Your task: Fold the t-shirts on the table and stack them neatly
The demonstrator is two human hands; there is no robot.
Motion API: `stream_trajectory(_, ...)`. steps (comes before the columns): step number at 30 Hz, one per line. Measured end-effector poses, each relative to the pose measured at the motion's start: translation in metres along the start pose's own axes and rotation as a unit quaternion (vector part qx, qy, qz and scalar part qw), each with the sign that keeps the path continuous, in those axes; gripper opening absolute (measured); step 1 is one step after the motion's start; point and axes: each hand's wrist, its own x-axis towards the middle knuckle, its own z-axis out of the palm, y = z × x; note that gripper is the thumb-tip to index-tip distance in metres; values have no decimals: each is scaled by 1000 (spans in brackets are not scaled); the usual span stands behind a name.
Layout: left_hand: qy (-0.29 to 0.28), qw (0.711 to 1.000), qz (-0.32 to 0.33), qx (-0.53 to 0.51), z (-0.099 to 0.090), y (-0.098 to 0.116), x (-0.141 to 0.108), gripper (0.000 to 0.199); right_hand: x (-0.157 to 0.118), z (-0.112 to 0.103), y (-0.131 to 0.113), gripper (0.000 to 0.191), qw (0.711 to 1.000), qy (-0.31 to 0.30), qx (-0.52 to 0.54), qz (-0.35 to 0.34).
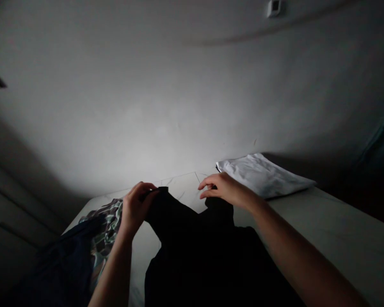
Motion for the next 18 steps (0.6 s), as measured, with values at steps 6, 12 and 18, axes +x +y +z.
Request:
stream_trajectory(6,25,979,-32,197,-61,-29,44,17,11,-103,33,22,989,-107,-27,101)
stream_trajectory(12,-32,932,1,362,-106,27,114,23,39,-178,12,36,991,82,-42,93)
stream_trajectory(18,28,900,18,435,-131,79,171,30,78,-214,-27,23,907,377,-181,50)
